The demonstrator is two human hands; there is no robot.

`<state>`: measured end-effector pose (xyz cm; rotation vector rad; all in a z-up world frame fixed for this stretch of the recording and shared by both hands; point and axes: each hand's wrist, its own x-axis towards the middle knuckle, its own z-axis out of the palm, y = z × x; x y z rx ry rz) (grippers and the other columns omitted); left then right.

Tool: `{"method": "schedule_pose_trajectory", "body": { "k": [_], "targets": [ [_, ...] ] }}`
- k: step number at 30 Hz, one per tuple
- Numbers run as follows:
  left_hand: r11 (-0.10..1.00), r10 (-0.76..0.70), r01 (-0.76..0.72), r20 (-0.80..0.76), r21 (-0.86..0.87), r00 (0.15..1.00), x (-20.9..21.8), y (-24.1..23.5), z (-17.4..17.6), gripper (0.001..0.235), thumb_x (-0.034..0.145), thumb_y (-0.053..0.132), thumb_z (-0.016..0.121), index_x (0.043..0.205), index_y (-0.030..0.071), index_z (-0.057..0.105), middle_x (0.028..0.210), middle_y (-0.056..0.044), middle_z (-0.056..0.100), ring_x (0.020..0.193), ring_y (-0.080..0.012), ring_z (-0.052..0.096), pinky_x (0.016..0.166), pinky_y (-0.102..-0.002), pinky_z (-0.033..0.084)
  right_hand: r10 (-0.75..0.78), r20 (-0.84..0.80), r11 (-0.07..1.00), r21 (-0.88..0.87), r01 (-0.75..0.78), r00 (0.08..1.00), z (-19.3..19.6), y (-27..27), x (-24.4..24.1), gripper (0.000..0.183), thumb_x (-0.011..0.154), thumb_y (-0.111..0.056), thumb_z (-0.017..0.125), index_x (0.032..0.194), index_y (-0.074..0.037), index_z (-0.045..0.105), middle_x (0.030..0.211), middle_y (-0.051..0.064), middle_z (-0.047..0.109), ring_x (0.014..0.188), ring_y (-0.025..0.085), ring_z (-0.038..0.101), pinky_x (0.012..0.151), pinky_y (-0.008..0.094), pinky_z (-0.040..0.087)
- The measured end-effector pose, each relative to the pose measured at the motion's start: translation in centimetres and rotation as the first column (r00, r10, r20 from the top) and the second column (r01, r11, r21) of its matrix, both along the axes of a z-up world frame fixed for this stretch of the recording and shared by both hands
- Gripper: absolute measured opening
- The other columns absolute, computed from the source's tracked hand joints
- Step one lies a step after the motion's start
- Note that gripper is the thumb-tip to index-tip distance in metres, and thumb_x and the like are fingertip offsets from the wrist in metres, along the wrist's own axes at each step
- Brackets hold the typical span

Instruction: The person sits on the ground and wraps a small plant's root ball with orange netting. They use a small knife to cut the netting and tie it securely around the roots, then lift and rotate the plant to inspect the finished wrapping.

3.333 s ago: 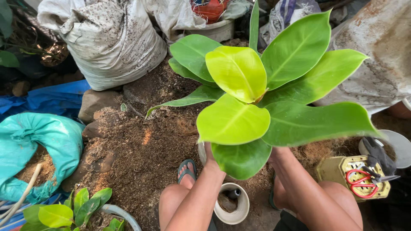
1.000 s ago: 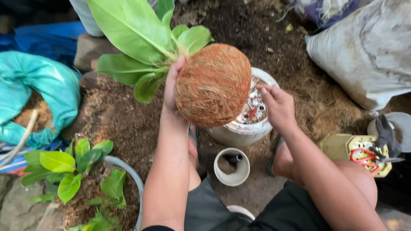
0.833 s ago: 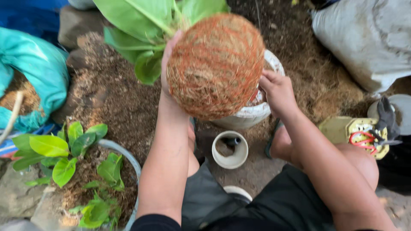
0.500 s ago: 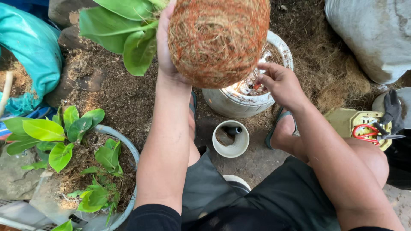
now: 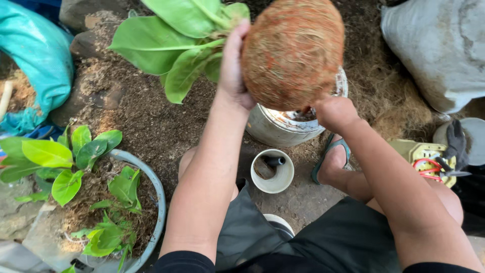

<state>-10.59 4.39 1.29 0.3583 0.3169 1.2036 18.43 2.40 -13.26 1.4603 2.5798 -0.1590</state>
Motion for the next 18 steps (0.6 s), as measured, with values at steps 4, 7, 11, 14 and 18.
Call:
{"method": "schedule_pose_trajectory", "body": {
  "k": [4, 7, 11, 14, 18],
  "targets": [
    [0.996, 0.038, -0.04, 0.029, 0.074, 0.999, 0.1, 0.0, -1.6, 0.047, 0.109, 0.041, 0.049, 0.124, 0.0, 0.068, 0.117, -0.017, 0.073, 0.109, -0.0283, 0.071, 0.097, -0.048, 0.059, 0.087, 0.012, 0.993, 0.074, -0.088, 0.996, -0.3, -0.7, -1.6, 0.014, 0.089, -0.018, 0.061, 0.083, -0.017, 0.073, 0.082, 0.009, 0.073, 0.077, 0.032, 0.072, 0.066, 0.046, 0.058],
    [0.996, 0.057, -0.062, 0.072, 0.07, 0.996, -0.1, 0.5, -2.4, 0.046, 0.108, 0.04, 0.049, 0.121, 0.0, 0.067, 0.114, -0.016, 0.073, 0.105, -0.027, 0.072, 0.095, -0.048, 0.06, 0.003, 0.044, 1.0, -0.027, -0.002, 0.999, 2.1, -2.4, -3.1, 0.024, 0.099, -0.032, 0.06, 0.093, -0.013, 0.075, 0.08, 0.012, 0.072, 0.076, 0.034, 0.071, 0.068, 0.047, 0.058],
    [0.99, 0.059, -0.069, 0.083, 0.124, 0.995, -0.7, 0.1, -2.7, 0.048, 0.108, 0.043, 0.051, 0.115, -0.001, 0.069, 0.109, -0.016, 0.074, 0.1, -0.0273, 0.073, 0.089, -0.049, 0.062, -0.196, -0.146, 0.906, -0.406, 0.122, 0.97, 5.0, -7.2, -6.2, 0.028, 0.09, -0.028, 0.064, 0.113, -0.016, 0.076, 0.105, 0.012, 0.077, 0.092, 0.031, 0.073, 0.081, 0.045, 0.057],
    [0.993, 0.067, -0.076, 0.094, 0.094, 0.993, -0.7, -0.2, -2.2, 0.048, 0.106, 0.043, 0.051, 0.115, 0.0, 0.069, 0.109, -0.016, 0.074, 0.1, -0.0272, 0.073, 0.09, -0.049, 0.062, -0.236, -0.125, 0.785, -0.61, 0.114, 0.964, 5.8, -9.6, -8.3, 0.048, 0.084, -0.033, 0.075, 0.126, -0.01, 0.069, 0.118, 0.015, 0.074, 0.105, 0.029, 0.071, 0.094, 0.04, 0.054],
    [0.995, 0.074, -0.077, 0.056, 0.057, 0.996, -0.6, -1.0, -1.9, 0.046, 0.104, 0.041, 0.052, 0.114, 0.001, 0.07, 0.108, -0.016, 0.075, 0.098, -0.026, 0.074, 0.087, -0.046, 0.062, -0.35, -0.336, 0.707, -0.707, 0.011, 0.874, 6.0, -11.2, -8.6, 0.063, 0.089, -0.033, 0.078, 0.137, 0.002, 0.057, 0.127, 0.02, 0.067, 0.116, 0.027, 0.065, 0.098, 0.039, 0.049]
  ]
}}
